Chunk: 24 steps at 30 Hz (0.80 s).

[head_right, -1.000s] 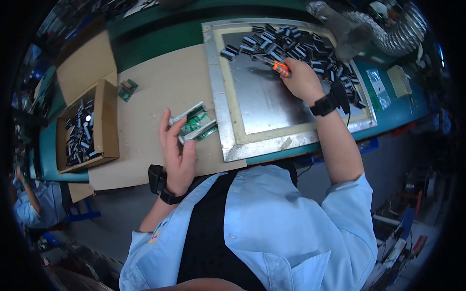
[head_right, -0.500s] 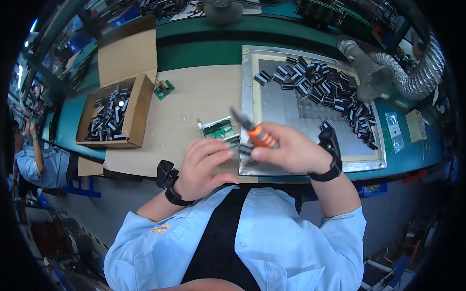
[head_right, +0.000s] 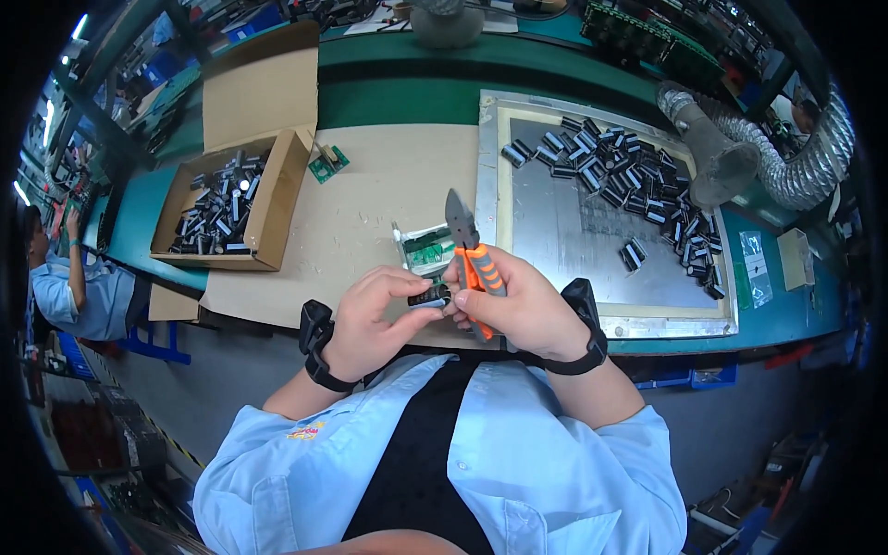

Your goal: Using pliers to trim pins or excess material from electronic components at a workbench.

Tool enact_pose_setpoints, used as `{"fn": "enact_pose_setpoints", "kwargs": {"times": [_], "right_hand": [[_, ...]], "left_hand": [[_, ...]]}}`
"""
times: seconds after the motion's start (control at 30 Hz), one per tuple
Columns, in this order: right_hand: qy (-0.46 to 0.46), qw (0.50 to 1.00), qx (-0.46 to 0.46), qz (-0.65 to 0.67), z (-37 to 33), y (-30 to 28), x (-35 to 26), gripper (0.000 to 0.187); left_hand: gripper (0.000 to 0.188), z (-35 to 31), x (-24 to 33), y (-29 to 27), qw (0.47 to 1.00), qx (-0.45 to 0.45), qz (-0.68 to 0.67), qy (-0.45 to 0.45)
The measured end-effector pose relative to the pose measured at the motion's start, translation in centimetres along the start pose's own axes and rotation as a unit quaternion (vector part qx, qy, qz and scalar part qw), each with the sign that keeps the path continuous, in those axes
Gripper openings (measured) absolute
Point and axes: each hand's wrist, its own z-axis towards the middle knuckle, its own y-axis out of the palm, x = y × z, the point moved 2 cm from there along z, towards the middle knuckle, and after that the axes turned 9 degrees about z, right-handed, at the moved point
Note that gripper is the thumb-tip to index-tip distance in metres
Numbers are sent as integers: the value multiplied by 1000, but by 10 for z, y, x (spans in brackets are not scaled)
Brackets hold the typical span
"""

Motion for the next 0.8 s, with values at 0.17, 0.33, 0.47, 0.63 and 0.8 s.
{"fn": "enact_pose_setpoints", "kwargs": {"times": [0.17, 0.33, 0.47, 0.63, 0.8], "right_hand": [[-40, 996, 4, -77, 5, 4, 3, 22], [-73, 986, -18, -148, 5, 5, 2, 24], [-148, 984, 45, -85, 5, 0, 3, 27], [-155, 975, 132, -90, 5, -21, 9, 30], [-123, 977, 139, -104, 6, -24, 18, 32]], "left_hand": [[32, 3, -1, -1, 998, -18, -44, -29], [36, 4, -1, -7, 998, -63, 2, -29], [35, -2, -21, -7, 978, -18, -119, -173], [31, -8, -50, 7, 917, 69, -261, -294], [32, -8, -60, 12, 952, 95, -155, -245]]}}
